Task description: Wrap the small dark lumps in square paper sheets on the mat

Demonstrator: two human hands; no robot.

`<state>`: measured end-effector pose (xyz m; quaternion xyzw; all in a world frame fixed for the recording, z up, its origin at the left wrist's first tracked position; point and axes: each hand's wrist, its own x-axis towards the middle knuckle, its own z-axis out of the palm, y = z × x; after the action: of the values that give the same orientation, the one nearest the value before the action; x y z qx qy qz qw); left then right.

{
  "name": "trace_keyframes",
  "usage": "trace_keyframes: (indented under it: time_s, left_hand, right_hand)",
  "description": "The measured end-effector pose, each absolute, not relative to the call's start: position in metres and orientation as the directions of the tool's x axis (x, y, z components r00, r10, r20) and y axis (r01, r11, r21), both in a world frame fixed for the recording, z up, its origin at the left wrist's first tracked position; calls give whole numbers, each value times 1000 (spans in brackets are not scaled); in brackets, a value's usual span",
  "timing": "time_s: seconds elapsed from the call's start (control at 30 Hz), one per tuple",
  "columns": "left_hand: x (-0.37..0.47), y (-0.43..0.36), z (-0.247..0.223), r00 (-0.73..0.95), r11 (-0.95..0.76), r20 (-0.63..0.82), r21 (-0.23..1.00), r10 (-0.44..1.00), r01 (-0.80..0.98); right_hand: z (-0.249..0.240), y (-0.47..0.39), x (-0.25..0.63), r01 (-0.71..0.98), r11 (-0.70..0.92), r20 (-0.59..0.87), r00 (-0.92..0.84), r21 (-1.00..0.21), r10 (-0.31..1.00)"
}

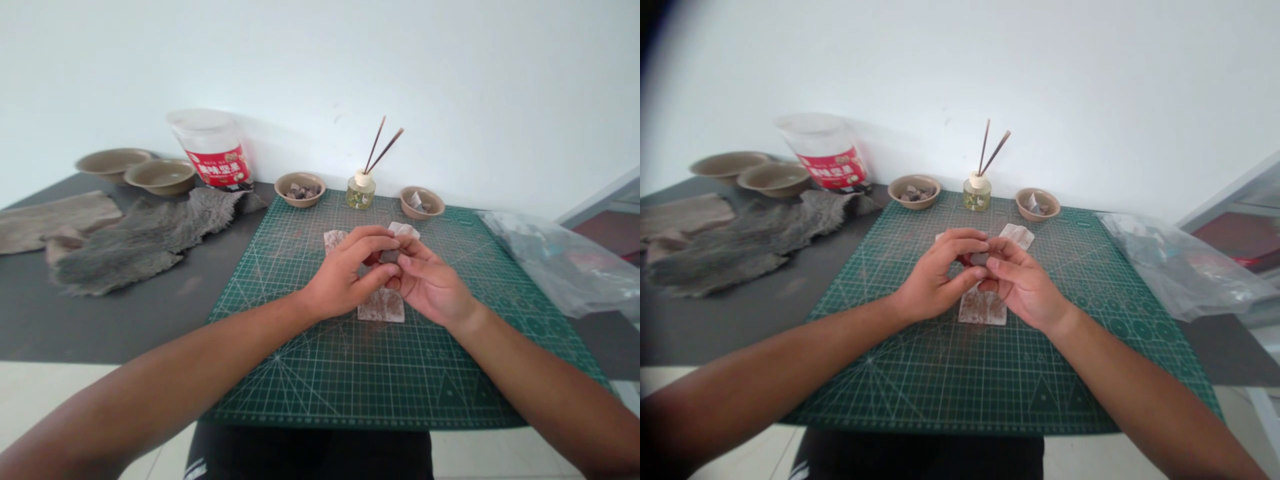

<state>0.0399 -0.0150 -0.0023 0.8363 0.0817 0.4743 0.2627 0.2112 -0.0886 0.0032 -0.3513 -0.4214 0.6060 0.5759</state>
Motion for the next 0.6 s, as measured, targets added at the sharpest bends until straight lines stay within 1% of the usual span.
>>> trace_keyframes:
  time_s: [0.23,0.4,0.53,0.6]
  left_hand:
    - [40,-19,-2,576,-726,674,661,463,-190]
    - [42,-22,-5,585,-487,569,816,578,-312]
    - [45,-21,-6,614,-297,481,875,626,-383]
    - [45,-20,-6,629,-259,465,881,623,-395]
  right_hand:
    - [4,-89,210,-391,-14,35,-117,-920,993]
    - [5,-88,208,-436,-13,45,-123,-900,991]
    - [5,-88,207,-452,-23,47,-143,-892,989]
    - [5,-88,207,-463,-29,44,-147,-886,988]
